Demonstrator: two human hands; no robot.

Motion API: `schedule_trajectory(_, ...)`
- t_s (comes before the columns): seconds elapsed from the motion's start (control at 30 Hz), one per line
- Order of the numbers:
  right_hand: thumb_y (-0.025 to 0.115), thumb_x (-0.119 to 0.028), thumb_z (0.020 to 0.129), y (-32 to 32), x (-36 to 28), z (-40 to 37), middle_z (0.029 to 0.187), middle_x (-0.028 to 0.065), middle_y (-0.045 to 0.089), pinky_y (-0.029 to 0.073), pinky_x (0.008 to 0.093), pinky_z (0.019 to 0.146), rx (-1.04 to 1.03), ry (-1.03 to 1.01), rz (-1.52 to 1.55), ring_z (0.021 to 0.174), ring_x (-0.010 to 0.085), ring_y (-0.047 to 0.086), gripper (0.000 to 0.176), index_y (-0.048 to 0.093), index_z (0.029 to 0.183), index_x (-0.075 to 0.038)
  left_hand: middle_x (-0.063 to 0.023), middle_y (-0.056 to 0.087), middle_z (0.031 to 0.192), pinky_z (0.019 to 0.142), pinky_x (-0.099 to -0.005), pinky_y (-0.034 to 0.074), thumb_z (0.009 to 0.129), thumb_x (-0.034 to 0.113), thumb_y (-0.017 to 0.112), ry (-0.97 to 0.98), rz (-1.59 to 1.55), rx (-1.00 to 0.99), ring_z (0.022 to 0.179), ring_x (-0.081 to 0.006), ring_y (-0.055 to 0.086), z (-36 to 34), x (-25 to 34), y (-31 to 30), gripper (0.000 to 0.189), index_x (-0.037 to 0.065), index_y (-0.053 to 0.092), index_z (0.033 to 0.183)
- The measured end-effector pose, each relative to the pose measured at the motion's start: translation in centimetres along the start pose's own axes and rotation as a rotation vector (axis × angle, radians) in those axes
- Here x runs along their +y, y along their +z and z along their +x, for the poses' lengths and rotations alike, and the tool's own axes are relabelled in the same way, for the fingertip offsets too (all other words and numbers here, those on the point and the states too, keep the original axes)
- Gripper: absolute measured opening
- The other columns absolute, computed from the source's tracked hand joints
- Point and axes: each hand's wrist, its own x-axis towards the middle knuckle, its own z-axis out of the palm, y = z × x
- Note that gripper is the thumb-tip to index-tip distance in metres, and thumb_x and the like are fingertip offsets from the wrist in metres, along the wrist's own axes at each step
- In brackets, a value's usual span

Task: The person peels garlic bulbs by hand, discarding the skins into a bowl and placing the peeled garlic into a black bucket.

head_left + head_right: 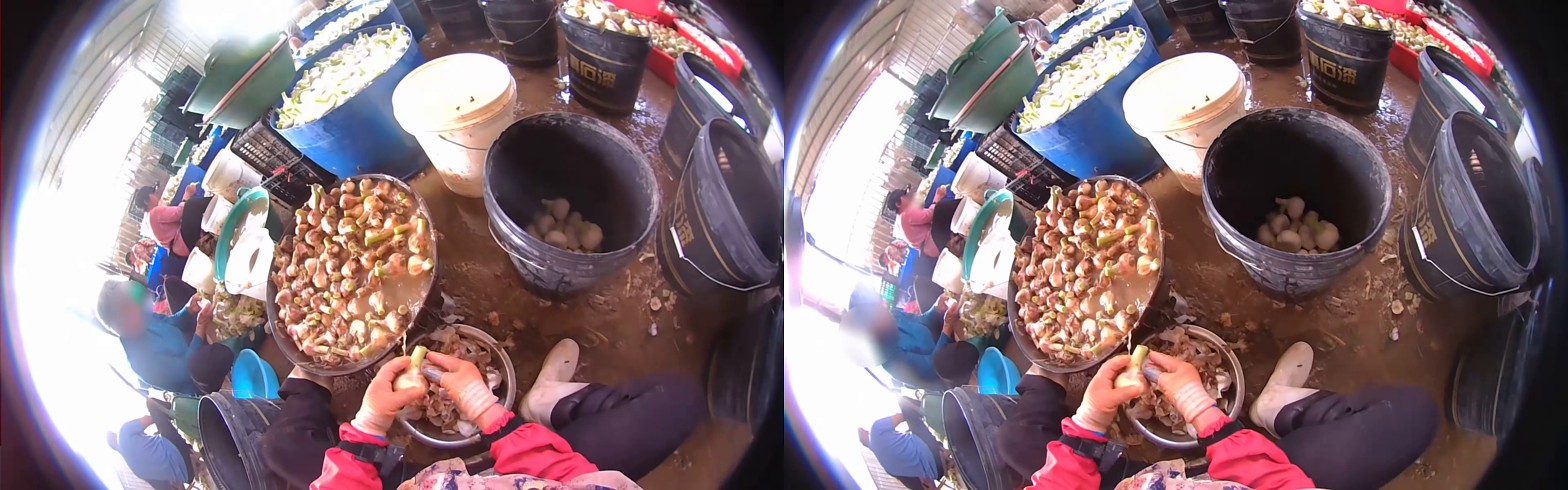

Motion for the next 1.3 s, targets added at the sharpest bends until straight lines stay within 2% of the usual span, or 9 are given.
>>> schedule_trajectory(0.33,0.051,0.005,0.081,0.5,0.5,-1.2,0.102,0.0039,0.065,0.048,0.0225,0.073,0.046,-0.069,0.084,0.088,0.0115,0.059,0.038,0.06,0.118,-0.002,-0.0145,0.055,0.118,0.095,-0.0327,0.043,0.061,0.02,0.084,0.351,0.925,0.08,0.109,-0.0251,0.055,-1.9,-0.2,3.1,0.081,0.002,0.045,0.13)
schedule_trajectory(0.6,0.037,0.018,0.071,0.7,-0.5,-2.0,0.111,0.0086,0.062,0.044,0.0251,0.091,-0.083,-0.158,0.27,0.102,0.0161,0.058,0.054,0.057,0.119,0.002,-0.0139,0.057,0.112,0.058,-0.0305,0.045,0.089,0.036,0.054,-0.186,-1.118,0.211,0.092,-0.0285,0.058,-1.8,0.0,2.8,0.033,0.01,0.054,0.111)
schedule_trajectory(0.87,0.062,-0.002,0.084,1.2,1.2,-1.4,0.099,0.0053,0.064,0.049,0.0261,0.079,0.039,-0.012,0.359,0.088,0.0138,0.06,0.029,0.061,0.113,0.001,-0.0083,0.059,0.104,0.049,-0.0291,0.042,0.086,0.056,0.051,-0.226,-0.608,0.133,0.078,-0.0207,0.057,-1.4,-2.0,2.5,0.058,0.014,0.045,0.125)
schedule_trajectory(0.93,0.061,0.001,0.083,0.9,2.0,-0.6,0.092,0.0032,0.065,0.048,0.0257,0.074,0.088,0.009,0.38,0.081,0.0117,0.06,0.027,0.063,0.11,0.0,-0.0109,0.056,0.108,0.083,-0.0341,0.048,0.066,0.048,0.079,0.282,0.358,0.294,0.092,-0.0255,0.056,-0.7,-5.9,1.5,0.097,0.003,0.032,0.137)
schedule_trajectory(1.0,0.059,0.003,0.082,0.7,3.1,-0.1,0.094,0.0038,0.065,0.048,0.0247,0.074,0.079,-0.024,0.357,0.082,0.011,0.06,0.028,0.063,0.11,0.0,-0.011,0.055,0.11,0.095,-0.0335,0.041,0.066,0.042,0.082,0.337,0.701,0.285,0.1,-0.0255,0.053,-1.3,-3.9,1.1,0.099,-0.002,0.029,0.137)
schedule_trajectory(1.07,0.058,0.004,0.082,0.8,2.3,-0.6,0.095,0.0044,0.065,0.048,0.0243,0.074,0.085,-0.05,0.309,0.083,0.0106,0.06,0.029,0.063,0.11,0.0,-0.012,0.054,0.112,0.085,-0.0315,0.047,0.065,0.046,0.082,0.334,0.532,0.319,0.094,-0.0212,0.056,-0.4,-2.2,0.9,0.1,-0.003,0.031,0.136)
schedule_trajectory(1.13,0.057,0.005,0.081,1.0,1.0,-1.4,0.096,0.005,0.066,0.048,0.0239,0.074,0.084,-0.074,0.262,0.083,0.0103,0.059,0.03,0.063,0.111,0.001,-0.0046,0.06,0.092,0.053,-0.0248,0.048,0.076,0.063,0.063,-0.078,-0.16,0.03,0.078,-0.0091,0.058,0.1,-0.8,0.4,0.074,0.003,0.051,0.118)
schedule_trajectory(1.2,0.055,0.002,0.083,1.2,-0.2,-2.0,0.095,0.0022,0.065,0.047,0.0222,0.07,0.073,-0.042,0.153,0.079,0.0085,0.059,0.029,0.063,0.111,0.001,-0.0029,0.06,0.083,0.058,-0.0242,0.047,0.086,0.059,0.054,-0.426,-0.261,0.096,0.076,-0.0079,0.056,0.7,0.4,-0.2,0.059,0.004,0.056,0.107)
schedule_trajectory(1.3,0.056,0.001,0.083,1.5,1.4,-1.1,0.095,0.0025,0.066,0.046,0.0213,0.07,0.06,-0.074,0.297,0.08,0.008,0.059,0.028,0.064,0.11,0.0,-0.002,0.06,0.086,0.065,-0.025,0.047,0.092,0.047,0.054,-0.009,0.042,0.438,0.076,-0.0084,0.054,2.3,-2.6,-0.4,0.046,0.002,0.058,0.102)
